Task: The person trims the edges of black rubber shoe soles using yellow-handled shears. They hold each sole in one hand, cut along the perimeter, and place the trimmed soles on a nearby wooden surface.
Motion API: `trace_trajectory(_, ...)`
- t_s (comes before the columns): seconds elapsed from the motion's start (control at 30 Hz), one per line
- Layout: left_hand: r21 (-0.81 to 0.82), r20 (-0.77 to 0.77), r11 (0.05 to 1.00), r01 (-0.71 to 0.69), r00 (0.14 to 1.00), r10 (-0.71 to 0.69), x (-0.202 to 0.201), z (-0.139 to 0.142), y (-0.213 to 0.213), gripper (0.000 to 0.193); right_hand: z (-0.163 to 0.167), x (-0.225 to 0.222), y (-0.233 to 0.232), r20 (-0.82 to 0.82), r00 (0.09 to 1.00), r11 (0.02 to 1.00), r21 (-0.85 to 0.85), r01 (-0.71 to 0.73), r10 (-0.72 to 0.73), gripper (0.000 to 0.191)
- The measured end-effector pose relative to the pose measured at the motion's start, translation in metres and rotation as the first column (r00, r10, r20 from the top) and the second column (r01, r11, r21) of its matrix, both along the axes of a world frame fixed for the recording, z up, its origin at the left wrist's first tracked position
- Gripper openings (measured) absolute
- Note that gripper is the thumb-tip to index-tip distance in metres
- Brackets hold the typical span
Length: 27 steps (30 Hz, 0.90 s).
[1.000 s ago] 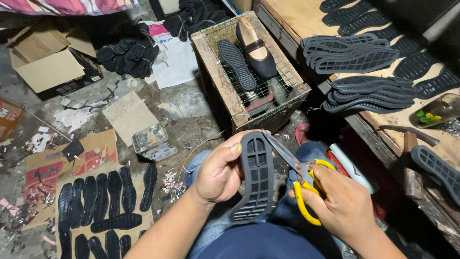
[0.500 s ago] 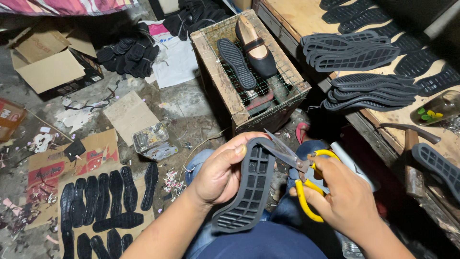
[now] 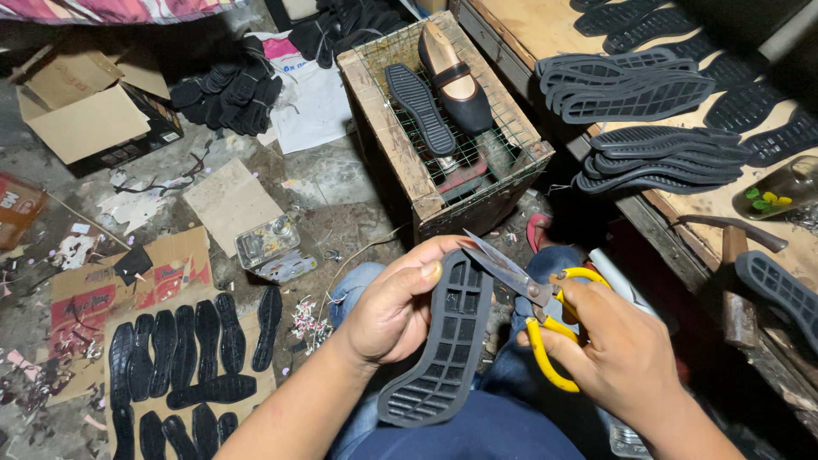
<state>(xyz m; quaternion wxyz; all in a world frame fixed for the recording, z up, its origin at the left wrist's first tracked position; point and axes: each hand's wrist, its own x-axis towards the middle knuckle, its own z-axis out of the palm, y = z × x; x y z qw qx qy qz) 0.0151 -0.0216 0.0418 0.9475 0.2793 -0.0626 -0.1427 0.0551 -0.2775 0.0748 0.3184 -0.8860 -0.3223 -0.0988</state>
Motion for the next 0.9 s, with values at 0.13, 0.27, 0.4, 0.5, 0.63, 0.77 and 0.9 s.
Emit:
trace_trajectory(0.13,0.016,0.023,1.0,-0.006,1.0,0.005,0.0,-0.001,0.001,0.047,0.0,0.0,-0.002,-0.034,0.999,1.0,-0.013,0.003,-0.003,0.04)
trace_trajectory(0.27,0.024,0.001,0.999,0.023,1.0,-0.023,0.001,0.001,0.006,0.048,-0.001,0.001,-0.008,0.052,0.997,0.999,-0.003,-0.048,0.048,0.045)
trace_trajectory(0.4,0.009,-0.025,0.996,0.086,0.996,-0.086,0.001,0.003,0.01,0.048,-0.003,0.001,-0.012,0.064,0.998,0.999,-0.045,-0.021,0.023,0.053)
trace_trajectory(0.5,0.038,-0.046,0.993,0.109,0.993,-0.108,0.001,0.006,0.013,0.047,-0.003,0.002,-0.015,0.076,0.996,0.997,-0.062,-0.04,0.044,0.053)
trace_trajectory(0.63,0.07,-0.065,0.986,0.152,0.987,-0.147,0.003,0.008,0.018,0.046,-0.002,0.004,-0.02,0.071,0.995,0.993,-0.1,-0.059,0.066,0.05)
trace_trajectory(0.77,0.185,-0.112,0.965,0.187,0.979,-0.168,0.003,0.006,0.026,0.044,-0.005,0.008,-0.029,0.14,0.978,0.983,-0.113,-0.141,0.156,0.051)
trace_trajectory(0.9,0.524,-0.089,0.834,0.172,0.985,-0.147,0.003,-0.006,0.03,0.043,-0.021,0.011,-0.035,-0.127,0.991,0.998,-0.042,-0.04,0.034,0.042)
